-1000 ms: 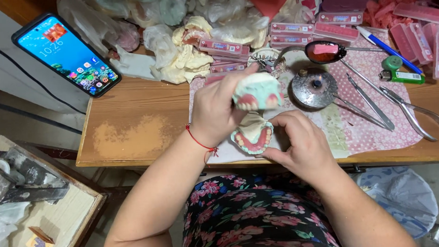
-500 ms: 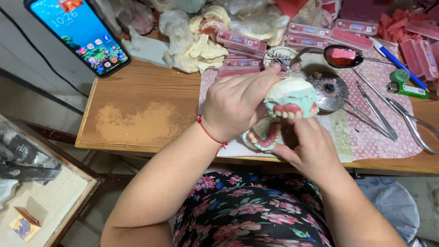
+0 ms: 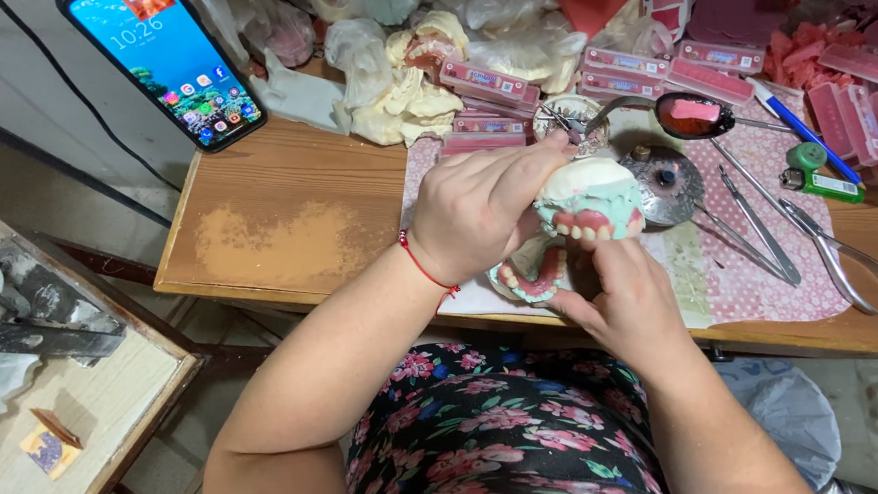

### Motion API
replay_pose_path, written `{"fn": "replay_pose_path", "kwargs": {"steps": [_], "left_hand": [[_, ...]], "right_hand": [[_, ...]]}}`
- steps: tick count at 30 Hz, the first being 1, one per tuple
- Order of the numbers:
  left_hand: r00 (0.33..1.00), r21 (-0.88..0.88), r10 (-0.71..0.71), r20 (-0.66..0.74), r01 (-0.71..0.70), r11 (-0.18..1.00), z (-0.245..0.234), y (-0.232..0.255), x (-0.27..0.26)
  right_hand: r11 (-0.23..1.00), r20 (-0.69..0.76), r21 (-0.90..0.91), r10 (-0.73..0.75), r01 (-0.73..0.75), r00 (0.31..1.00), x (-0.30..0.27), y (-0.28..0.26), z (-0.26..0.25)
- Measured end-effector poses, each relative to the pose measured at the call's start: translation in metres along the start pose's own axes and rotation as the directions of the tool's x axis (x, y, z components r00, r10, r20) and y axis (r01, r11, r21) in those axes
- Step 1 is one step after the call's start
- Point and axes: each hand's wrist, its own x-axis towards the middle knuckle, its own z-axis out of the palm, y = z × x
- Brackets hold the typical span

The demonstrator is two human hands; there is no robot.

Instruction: Waxing and shaping a dental model at a laboratory bench, followed by searching for items in a drawer.

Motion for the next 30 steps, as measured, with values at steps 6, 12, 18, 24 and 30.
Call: {"fn": "replay_pose_path", "kwargs": {"steps": [6,12,18,24,30], "left_hand": [[0.984,-0.094,-0.122,0.129,0.134,0.986,-0.005,-0.004,0.003],[0.863,-0.262,-0.388,0.324,0.476,0.839,0.0,-0.011,0.009],[0.837,-0.332,-0.432,0.335,0.534,0.778,0.009,-0.015,0.016],[0.818,-0.26,-0.443,0.367,0.547,0.796,0.012,-0.018,0.018],[0.812,-0.268,-0.451,0.372,0.559,0.785,0.013,-0.021,0.017]], "right_hand": [[0.991,-0.026,0.107,0.089,-0.086,0.996,-0.018,0.037,0.017],[0.992,0.063,0.052,0.11,-0.114,0.992,-0.013,0.022,0.007],[0.998,0.081,-0.004,0.068,-0.068,0.994,-0.01,0.021,0.009],[0.996,0.069,-0.068,0.068,-0.064,0.995,-0.01,0.015,0.008],[0.997,0.088,-0.042,0.073,-0.069,0.993,-0.009,0.016,0.006]]}}
